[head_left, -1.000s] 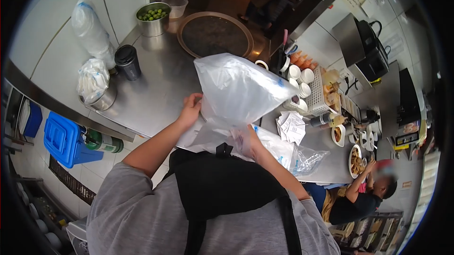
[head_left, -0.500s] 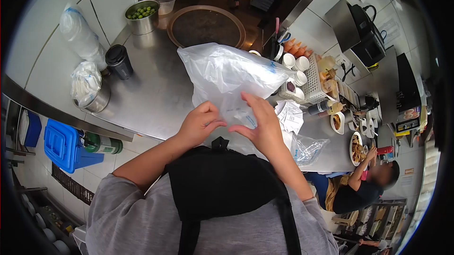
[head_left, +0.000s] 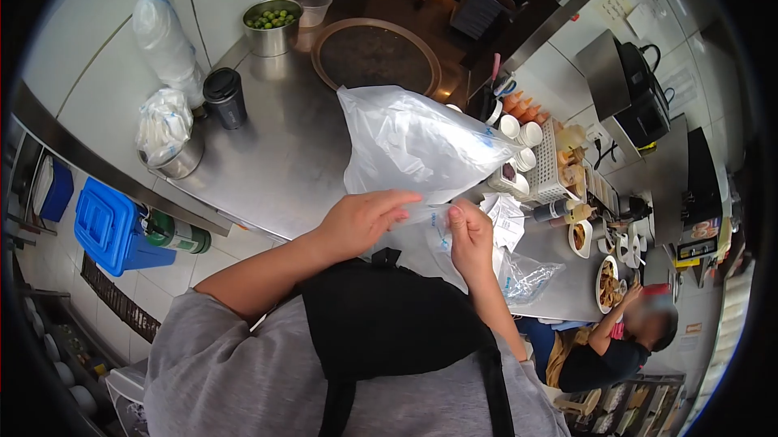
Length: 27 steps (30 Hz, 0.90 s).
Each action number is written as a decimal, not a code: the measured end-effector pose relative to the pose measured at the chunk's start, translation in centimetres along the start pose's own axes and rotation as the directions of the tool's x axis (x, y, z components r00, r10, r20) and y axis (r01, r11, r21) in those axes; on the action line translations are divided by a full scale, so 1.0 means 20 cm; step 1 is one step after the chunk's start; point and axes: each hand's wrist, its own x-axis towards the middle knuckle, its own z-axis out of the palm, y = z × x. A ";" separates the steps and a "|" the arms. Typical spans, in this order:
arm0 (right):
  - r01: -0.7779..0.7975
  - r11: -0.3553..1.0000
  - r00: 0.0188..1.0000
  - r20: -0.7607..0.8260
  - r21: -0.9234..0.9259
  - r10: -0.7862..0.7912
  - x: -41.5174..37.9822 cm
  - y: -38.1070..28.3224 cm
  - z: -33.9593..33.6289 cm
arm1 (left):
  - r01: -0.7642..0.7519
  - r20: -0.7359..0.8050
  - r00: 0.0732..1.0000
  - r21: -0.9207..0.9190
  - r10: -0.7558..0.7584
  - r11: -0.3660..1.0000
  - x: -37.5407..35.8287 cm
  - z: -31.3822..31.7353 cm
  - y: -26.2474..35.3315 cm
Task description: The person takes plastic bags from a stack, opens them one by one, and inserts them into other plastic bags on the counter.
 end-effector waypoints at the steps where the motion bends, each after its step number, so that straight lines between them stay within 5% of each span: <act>1: 0.064 0.997 0.994 -0.092 0.035 -0.061 0.01 -0.03 0.01 | -0.044 -0.021 0.999 0.071 0.045 0.996 0.01 0.00 0.01; 6: -0.032 0.929 0.980 -0.171 0.369 0.102 0.00 -0.06 -0.02 | -0.147 -0.047 0.986 0.204 0.160 0.968 0.07 0.02 0.02; 9: -0.084 0.967 0.983 -0.137 0.242 0.119 -0.01 -0.06 -0.02 | -0.106 -0.053 0.992 0.140 0.114 0.984 0.07 0.04 0.02; 11: 0.031 0.998 0.989 -0.141 -0.064 -0.040 -0.01 -0.08 -0.02 | -0.062 -0.025 0.998 0.100 0.065 0.993 0.07 0.05 0.00; 20: 0.109 0.991 0.981 -0.154 -0.083 -0.120 0.04 -0.13 -0.02 | 0.008 -0.057 0.998 -0.181 -0.018 0.984 0.04 0.10 -0.01; 22: 0.155 0.987 0.967 -0.198 -0.053 -0.162 0.04 -0.14 -0.02 | -0.063 0.015 0.998 -0.215 0.068 0.974 0.01 0.15 -0.06; 23: 0.013 0.955 0.985 -0.168 0.297 0.038 0.03 -0.12 -0.05 | -0.063 0.014 0.998 -0.216 0.067 0.974 -0.02 0.17 -0.08; 24: -0.131 0.787 0.974 -0.071 0.602 0.217 0.03 -0.11 -0.08 | -0.127 0.212 0.966 -0.098 0.145 0.987 -0.05 0.18 -0.11; 25: -0.089 0.694 0.977 -0.073 0.714 0.200 0.04 -0.08 -0.13 | -0.212 0.409 0.892 0.006 0.191 0.977 -0.07 0.17 -0.12; 27: -0.039 0.656 0.961 -0.150 0.754 0.230 0.06 -0.04 -0.27 | -0.189 0.502 0.858 0.115 0.108 0.975 -0.10 0.11 -0.13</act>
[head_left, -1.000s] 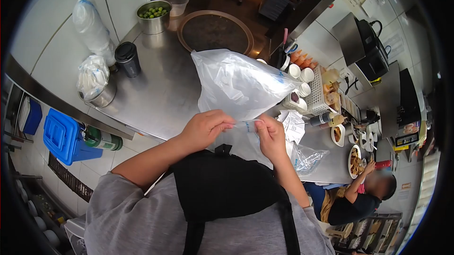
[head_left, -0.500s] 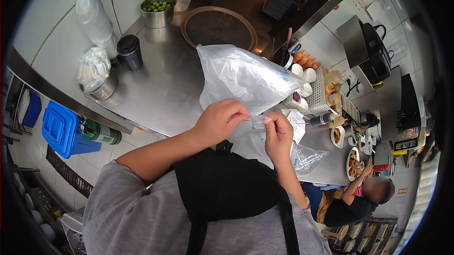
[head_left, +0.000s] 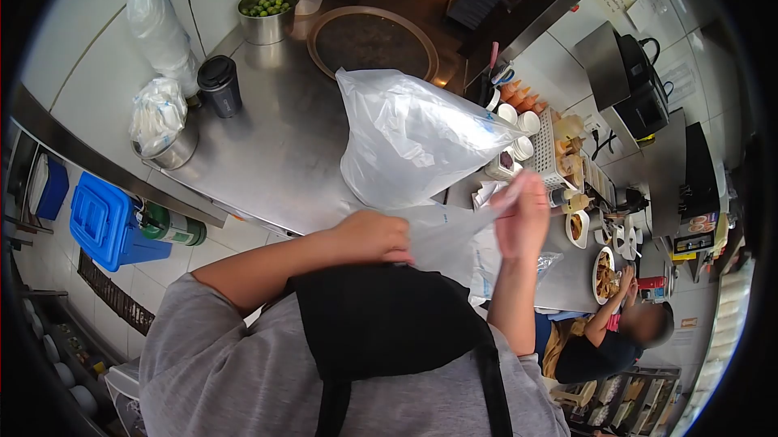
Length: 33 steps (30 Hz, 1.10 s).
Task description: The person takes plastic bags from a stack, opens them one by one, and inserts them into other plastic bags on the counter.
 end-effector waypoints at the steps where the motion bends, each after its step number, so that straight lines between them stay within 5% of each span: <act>1: 0.036 0.997 0.996 -0.079 0.063 -0.031 0.02 -0.04 -0.05 | 0.065 0.107 0.991 0.088 -0.075 0.994 -0.02 -0.03 0.01; 2: 0.039 0.997 0.997 -0.076 0.062 -0.034 0.03 -0.06 -0.09 | 0.063 0.103 0.992 0.091 -0.072 0.994 -0.03 -0.08 0.01; 4: -0.032 0.988 0.998 -0.053 0.149 0.040 0.04 -0.09 -0.16 | -0.172 -0.254 0.959 -0.162 0.127 0.972 -0.01 -0.29 0.08; 5: -0.032 0.988 0.998 -0.050 0.149 0.040 0.04 -0.08 -0.16 | -0.171 -0.256 0.958 -0.161 0.126 0.972 0.02 -0.37 0.12; 7: -0.288 0.949 0.876 0.435 0.125 0.209 0.04 -0.07 -0.15 | -0.502 -0.459 0.817 -0.266 0.350 0.823 0.11 -0.52 0.22; 11: -0.248 0.969 0.835 0.507 0.001 0.213 0.07 0.02 -0.04 | -0.281 -0.264 0.940 -0.248 0.215 0.927 0.19 -0.70 0.33; 12: -0.213 0.977 0.872 0.445 -0.027 0.202 0.09 0.03 -0.03 | -0.234 -0.315 0.916 0.088 0.250 0.968 0.23 -0.70 0.34; 14: -0.213 0.960 0.816 0.508 -0.181 0.276 0.10 -0.01 -0.03 | -0.083 -0.305 0.895 0.605 0.327 0.792 0.29 -0.72 0.35; 16: -0.232 0.840 0.766 0.439 -0.491 0.469 0.07 -0.12 0.06 | -0.057 -0.329 0.879 0.648 0.347 0.759 0.32 -0.72 0.35; 17: -0.224 0.841 0.764 0.447 -0.492 0.465 0.08 -0.13 0.07 | -0.041 -0.342 0.866 0.680 0.365 0.732 0.33 -0.72 0.34; 19: 0.193 0.726 0.630 0.651 -0.660 0.424 0.09 -0.16 0.06 | -0.006 -0.341 0.890 0.655 0.302 0.755 0.33 -0.73 0.34; 21: 0.128 0.756 0.697 0.600 -0.642 0.393 0.09 -0.17 0.01 | 0.100 -0.521 0.825 0.518 0.220 0.850 0.34 -0.77 0.29; 22: 0.119 0.908 0.815 0.563 -0.401 0.142 0.10 -0.19 0.02 | 0.129 -0.504 0.858 0.394 0.096 0.910 0.35 -0.79 0.27; 23: 0.175 0.976 0.897 0.430 -0.130 -0.104 0.11 -0.21 0.03 | 0.092 -0.488 0.864 0.397 0.125 0.913 0.36 -0.79 0.26; 25: 0.212 0.968 0.943 0.288 -0.133 -0.167 0.16 -0.21 0.05 | 0.137 -0.460 0.886 0.125 -0.065 0.983 0.39 -0.76 0.24; 26: 0.322 0.908 0.928 0.281 -0.267 -0.246 0.19 -0.23 0.12 | 0.104 -0.443 0.896 0.128 -0.037 0.986 0.40 -0.76 0.25; 27: 0.255 0.928 0.957 0.205 -0.271 -0.203 0.20 -0.21 0.16 | 0.103 -0.429 0.900 0.045 -0.074 0.994 0.40 -0.76 0.27; 30: 0.247 0.945 0.895 0.424 -0.216 -0.137 0.16 -0.28 0.17 | 0.121 -0.451 0.884 -0.030 -0.121 0.992 0.41 -0.79 0.27; 32: 0.092 0.758 0.565 0.661 -0.645 0.493 0.12 -0.33 0.11 | 0.174 -0.510 0.845 -0.024 -0.162 0.984 0.40 -0.82 0.26; 33: 0.090 0.760 0.563 0.662 -0.644 0.494 0.12 -0.33 0.08 | 0.178 -0.510 0.844 -0.025 -0.166 0.984 0.40 -0.82 0.24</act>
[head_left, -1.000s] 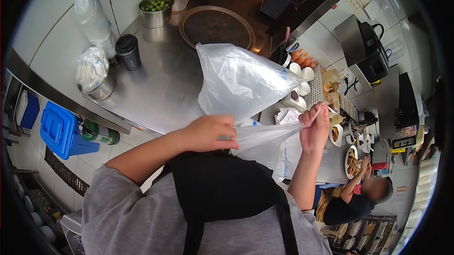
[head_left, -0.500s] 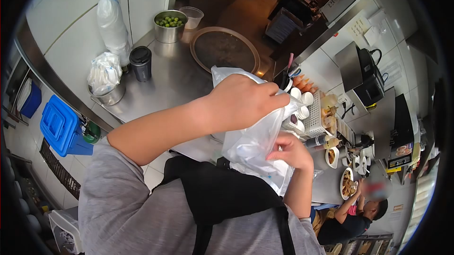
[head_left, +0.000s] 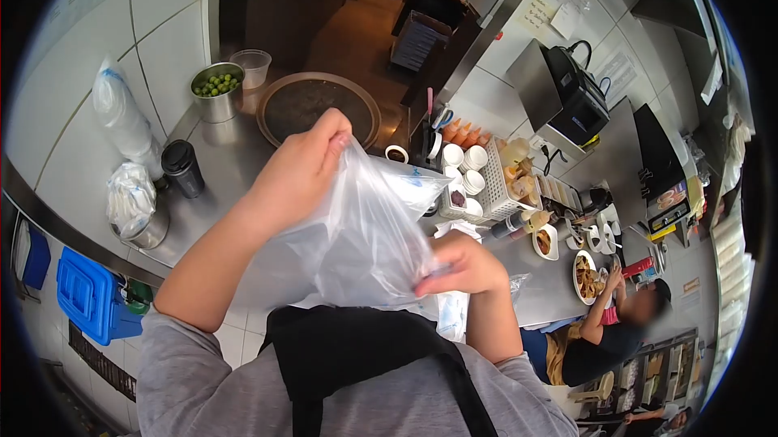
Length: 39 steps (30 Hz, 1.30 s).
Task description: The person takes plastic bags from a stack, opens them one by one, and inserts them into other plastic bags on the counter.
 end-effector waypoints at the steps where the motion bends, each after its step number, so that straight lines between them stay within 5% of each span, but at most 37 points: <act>1: 0.172 0.979 0.980 -0.120 0.110 -0.159 -0.02 0.03 -0.01 | 0.019 0.008 1.000 -0.019 -0.019 1.000 0.00 0.00 -0.02; 2: 0.347 0.916 0.922 -0.253 0.199 -0.294 -0.03 0.05 -0.01 | 0.041 0.015 0.999 -0.037 -0.041 0.998 -0.01 0.00 -0.04; 3: 0.554 0.823 0.731 -0.547 0.124 -0.409 0.04 0.01 0.02 | 0.055 0.016 0.998 -0.034 -0.055 0.998 -0.01 0.01 -0.05; 4: 0.573 0.816 0.571 -0.752 0.077 -0.330 0.09 -0.01 0.03 | 0.068 0.059 0.996 -0.052 -0.065 0.996 -0.02 0.03 -0.05; 6: 0.560 0.778 0.553 -0.828 0.284 -0.096 0.13 -0.05 0.01 | 0.090 0.098 0.992 -0.065 -0.083 0.994 -0.02 0.05 -0.03; 9: 0.583 0.749 0.458 -0.889 0.315 0.017 0.17 0.09 0.01 | 0.042 0.104 0.994 -0.004 -0.042 0.999 -0.02 0.06 -0.02; 10: 0.581 0.748 0.470 -0.882 0.321 0.014 0.17 0.14 0.00 | 0.042 0.112 0.992 0.060 -0.049 0.997 -0.01 0.06 -0.05; 12: 0.659 0.408 0.590 -0.771 0.632 0.241 0.19 0.21 0.00 | 0.053 0.118 0.991 0.129 -0.068 0.990 -0.01 0.07 -0.08; 13: 0.560 0.544 0.595 -0.760 0.625 0.261 0.20 0.17 0.02 | 0.066 0.122 0.988 0.187 -0.090 0.980 -0.01 0.07 -0.09; 14: 0.558 0.539 0.600 -0.755 0.631 0.264 0.19 0.20 0.00 | 0.077 0.126 0.986 0.243 -0.110 0.967 -0.01 0.08 -0.09; 16: 0.225 0.822 0.913 -0.409 0.524 0.010 0.16 0.22 -0.06 | 0.080 0.130 0.983 0.315 -0.127 0.946 -0.01 0.09 -0.11; 20: 0.202 0.911 0.869 -0.496 0.359 0.003 0.09 0.18 -0.07 | 0.108 0.075 0.985 0.444 -0.156 0.890 0.00 0.08 -0.14; 21: 0.062 0.941 0.891 -0.443 0.333 0.098 0.08 0.15 -0.09 | 0.108 0.076 0.985 0.442 -0.158 0.890 0.01 0.07 -0.13; 24: -0.052 0.996 0.894 -0.442 0.073 0.079 0.08 0.14 -0.08 | 0.147 0.035 0.985 0.345 -0.169 0.927 0.02 0.06 -0.11; 25: -0.053 0.996 0.893 -0.444 0.075 0.080 0.09 0.15 -0.07 | 0.040 0.046 0.997 0.270 -0.055 0.962 0.02 0.05 -0.11; 26: 0.277 0.921 0.828 -0.554 0.273 -0.084 0.11 0.18 -0.06 | -0.069 0.046 0.997 0.192 0.061 0.979 0.02 0.05 -0.12; 27: 0.580 0.709 0.706 -0.682 0.400 -0.193 0.12 0.20 -0.06 | -0.068 0.045 0.997 0.192 0.060 0.979 0.02 0.04 -0.13; 28: 0.580 0.709 0.707 -0.681 0.402 -0.192 0.12 0.19 -0.07 | -0.067 0.108 0.993 0.167 0.049 0.984 0.00 0.04 -0.15; 30: 0.618 0.350 0.766 -0.640 0.704 -0.064 0.11 0.13 -0.09 | -0.064 0.173 0.984 0.141 0.039 0.988 -0.01 0.03 -0.19; 33: 0.649 0.421 0.723 -0.687 0.634 -0.079 0.13 0.14 -0.08 | -0.124 0.062 0.991 0.126 0.117 0.984 -0.01 -0.01 -0.22; 34: 0.679 0.435 0.700 -0.700 0.591 -0.141 0.14 0.19 -0.09 | -0.022 0.118 0.993 0.198 -0.002 0.980 -0.02 -0.05 -0.20; 35: 0.611 0.596 0.697 -0.711 0.521 -0.094 0.16 0.22 -0.10 | 0.077 0.163 0.979 0.274 -0.125 0.959 -0.02 -0.07 -0.19; 36: 0.609 0.595 0.700 -0.708 0.525 -0.092 0.17 0.27 -0.10 | 0.082 0.162 0.978 0.275 -0.130 0.958 -0.03 -0.07 -0.20; 37: 0.395 0.892 0.671 -0.732 0.220 -0.117 0.19 0.31 -0.09 | 0.060 0.177 0.978 0.290 -0.115 0.955 -0.04 -0.06 -0.21; 38: 0.088 0.987 0.652 -0.741 -0.134 -0.159 0.20 0.33 -0.08 | 0.037 0.190 0.977 0.305 -0.099 0.952 -0.04 -0.06 -0.22; 39: 0.085 0.985 0.649 -0.742 -0.147 -0.167 0.23 0.29 -0.04 | 0.041 0.185 0.977 0.308 -0.103 0.950 -0.04 -0.06 -0.22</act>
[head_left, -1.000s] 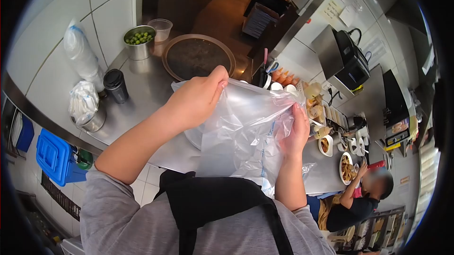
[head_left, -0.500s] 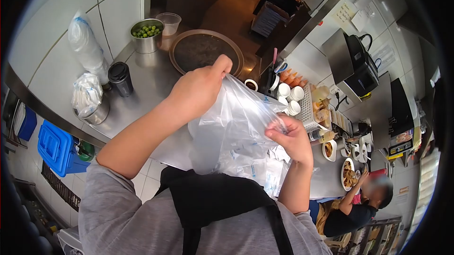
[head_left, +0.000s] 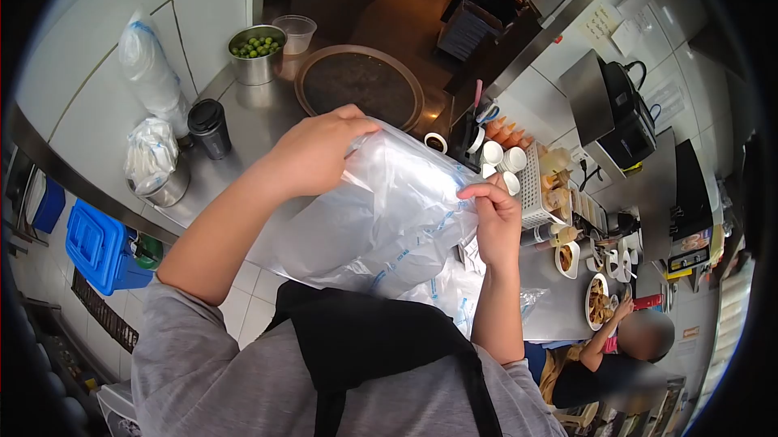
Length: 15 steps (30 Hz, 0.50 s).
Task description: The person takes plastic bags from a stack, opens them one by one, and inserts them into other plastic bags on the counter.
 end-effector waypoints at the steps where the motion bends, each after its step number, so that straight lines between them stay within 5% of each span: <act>1: 0.003 1.000 1.000 0.007 0.003 -0.003 0.01 -0.06 0.01 | 0.026 0.035 0.999 0.016 -0.026 1.000 0.00 0.00 0.00; 3: -0.161 0.965 0.983 -0.058 0.206 0.177 0.02 -0.14 0.03 | 0.059 0.065 0.996 0.034 -0.061 0.998 0.00 -0.01 -0.01; 5: -0.078 0.981 0.996 -0.018 0.177 0.082 0.04 -0.08 0.01 | 0.061 0.122 0.990 0.043 -0.065 0.997 0.01 -0.01 -0.02; 9: -0.132 0.978 0.991 -0.030 -0.163 0.128 0.08 0.03 0.06 | 0.053 0.138 0.989 -0.003 -0.052 0.999 0.04 0.05 -0.08; 12: -0.306 0.944 0.952 0.045 0.126 0.302 0.08 0.07 0.11 | -0.072 0.100 0.992 0.003 0.071 0.997 0.04 0.10 -0.13; 14: -0.279 0.957 0.956 0.121 0.080 0.269 0.02 0.23 0.14 | 0.330 0.345 0.915 -0.337 -0.210 0.882 0.04 0.07 -0.07; 15: -0.230 0.973 0.968 0.101 -0.027 0.231 -0.02 0.37 0.18 | 0.328 0.339 0.917 -0.337 -0.211 0.882 0.03 0.09 -0.09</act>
